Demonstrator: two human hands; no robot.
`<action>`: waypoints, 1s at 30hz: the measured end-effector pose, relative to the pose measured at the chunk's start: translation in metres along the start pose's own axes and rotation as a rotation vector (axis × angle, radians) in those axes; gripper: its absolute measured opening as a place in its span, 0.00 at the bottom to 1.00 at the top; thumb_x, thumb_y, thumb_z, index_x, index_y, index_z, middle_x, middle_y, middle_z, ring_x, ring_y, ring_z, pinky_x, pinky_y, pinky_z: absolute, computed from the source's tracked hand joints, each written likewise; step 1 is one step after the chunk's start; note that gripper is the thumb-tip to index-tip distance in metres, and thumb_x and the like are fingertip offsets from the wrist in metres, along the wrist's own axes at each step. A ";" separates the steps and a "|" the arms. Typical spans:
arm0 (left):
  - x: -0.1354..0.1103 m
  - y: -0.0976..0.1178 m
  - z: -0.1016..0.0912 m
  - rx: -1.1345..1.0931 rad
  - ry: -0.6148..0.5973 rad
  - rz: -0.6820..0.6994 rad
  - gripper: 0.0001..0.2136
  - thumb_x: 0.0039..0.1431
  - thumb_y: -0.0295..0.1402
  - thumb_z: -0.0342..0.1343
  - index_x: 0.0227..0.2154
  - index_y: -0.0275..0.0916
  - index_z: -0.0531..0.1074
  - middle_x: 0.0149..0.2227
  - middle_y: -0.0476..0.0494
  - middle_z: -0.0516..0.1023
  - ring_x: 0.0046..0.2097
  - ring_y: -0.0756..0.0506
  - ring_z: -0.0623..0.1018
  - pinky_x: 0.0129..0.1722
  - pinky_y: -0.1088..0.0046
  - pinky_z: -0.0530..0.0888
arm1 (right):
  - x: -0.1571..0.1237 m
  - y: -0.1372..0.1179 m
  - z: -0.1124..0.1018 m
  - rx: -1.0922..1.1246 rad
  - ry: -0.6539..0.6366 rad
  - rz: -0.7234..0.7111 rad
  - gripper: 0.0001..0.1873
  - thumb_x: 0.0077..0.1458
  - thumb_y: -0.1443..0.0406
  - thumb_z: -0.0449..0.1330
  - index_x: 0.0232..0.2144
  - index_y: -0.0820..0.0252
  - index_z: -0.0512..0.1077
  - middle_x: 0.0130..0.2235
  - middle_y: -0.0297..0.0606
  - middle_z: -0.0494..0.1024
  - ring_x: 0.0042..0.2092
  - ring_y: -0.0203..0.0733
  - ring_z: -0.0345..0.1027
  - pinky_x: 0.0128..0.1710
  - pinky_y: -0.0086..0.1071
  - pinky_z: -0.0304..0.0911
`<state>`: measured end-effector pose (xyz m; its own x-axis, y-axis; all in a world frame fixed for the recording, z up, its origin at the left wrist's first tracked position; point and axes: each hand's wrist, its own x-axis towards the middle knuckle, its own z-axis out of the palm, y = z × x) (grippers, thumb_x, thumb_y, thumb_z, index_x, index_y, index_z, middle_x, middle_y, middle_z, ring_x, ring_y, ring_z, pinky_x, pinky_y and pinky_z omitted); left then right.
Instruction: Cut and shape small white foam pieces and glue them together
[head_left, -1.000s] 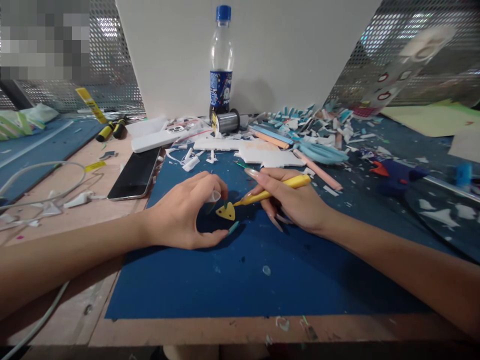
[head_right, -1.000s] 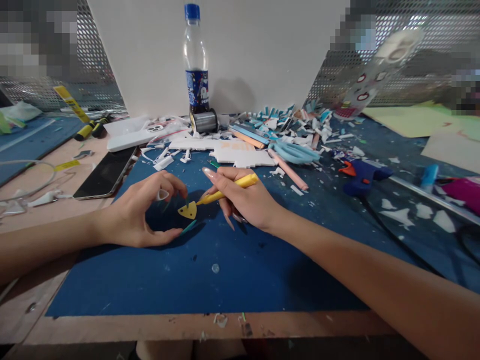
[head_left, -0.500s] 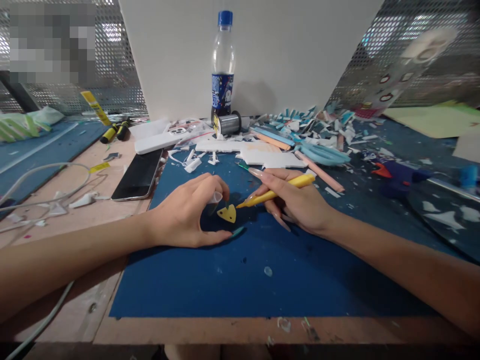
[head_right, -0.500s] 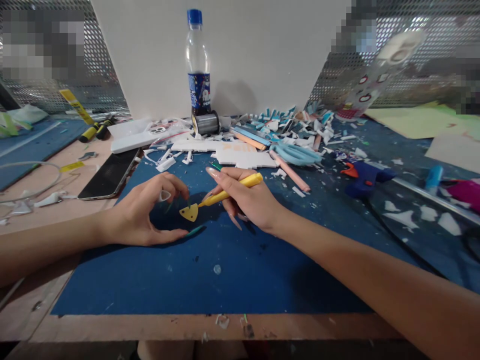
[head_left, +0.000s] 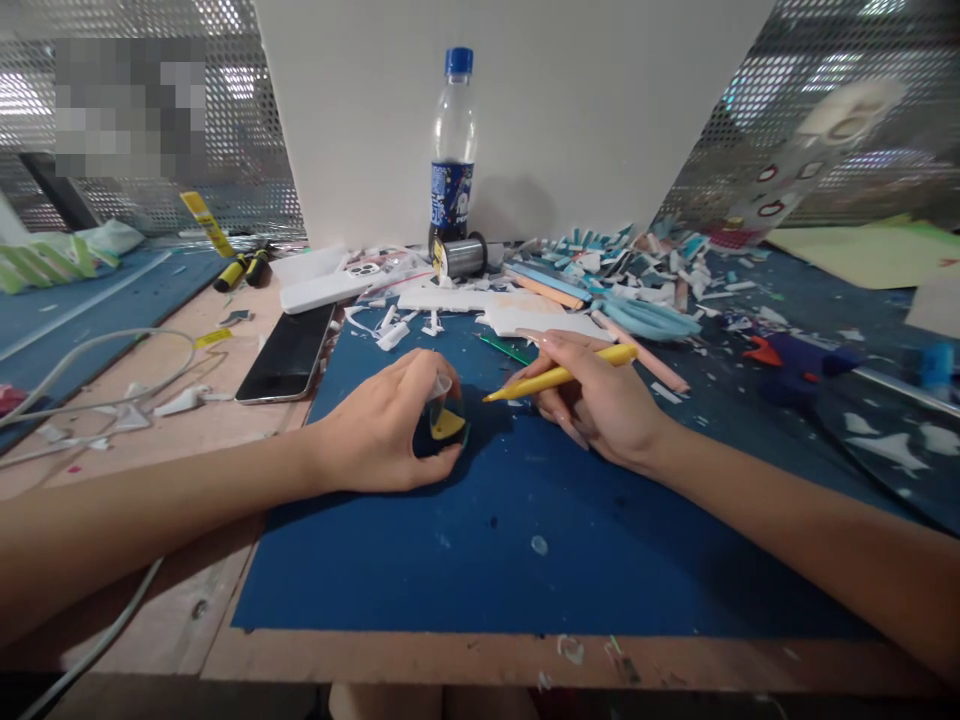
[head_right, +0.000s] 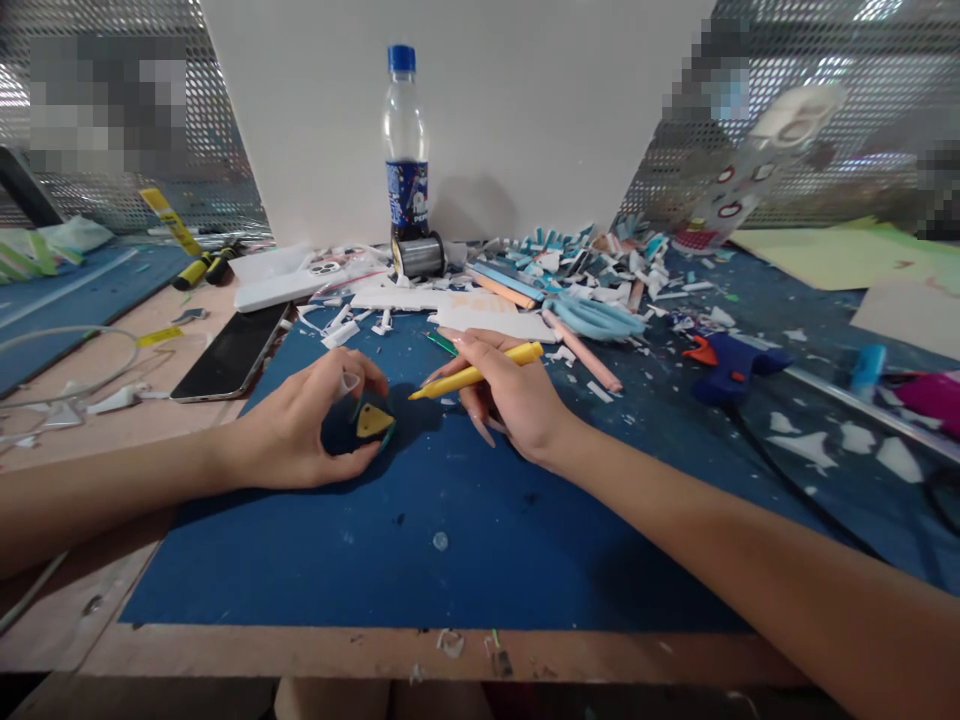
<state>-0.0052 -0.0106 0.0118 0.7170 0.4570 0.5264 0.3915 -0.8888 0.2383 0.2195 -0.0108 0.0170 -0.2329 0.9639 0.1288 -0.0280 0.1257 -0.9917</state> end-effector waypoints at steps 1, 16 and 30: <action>0.000 0.000 0.000 -0.017 -0.003 0.002 0.14 0.53 0.30 0.55 0.37 0.39 0.54 0.38 0.38 0.72 0.38 0.45 0.72 0.35 0.67 0.73 | 0.000 0.000 -0.001 0.006 0.006 -0.004 0.17 0.56 0.56 0.55 0.21 0.60 0.70 0.09 0.27 0.60 0.09 0.31 0.50 0.09 0.27 0.42; 0.002 -0.002 -0.004 -0.135 -0.050 -0.118 0.17 0.52 0.26 0.55 0.36 0.42 0.49 0.44 0.37 0.68 0.42 0.46 0.71 0.39 0.65 0.72 | 0.000 -0.001 -0.011 0.020 -0.006 -0.040 0.18 0.58 0.58 0.54 0.22 0.62 0.72 0.10 0.28 0.62 0.09 0.30 0.47 0.09 0.27 0.44; -0.001 0.002 -0.006 0.100 -0.030 -0.097 0.12 0.51 0.34 0.53 0.31 0.40 0.53 0.46 0.35 0.65 0.47 0.36 0.59 0.47 0.47 0.60 | -0.013 -0.006 -0.002 0.134 -0.083 -0.174 0.10 0.54 0.60 0.64 0.25 0.58 0.69 0.17 0.27 0.72 0.14 0.31 0.62 0.10 0.24 0.53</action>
<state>-0.0088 -0.0133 0.0165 0.6890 0.5431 0.4799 0.5146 -0.8329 0.2037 0.2247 -0.0239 0.0211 -0.2919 0.9073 0.3027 -0.2018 0.2509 -0.9467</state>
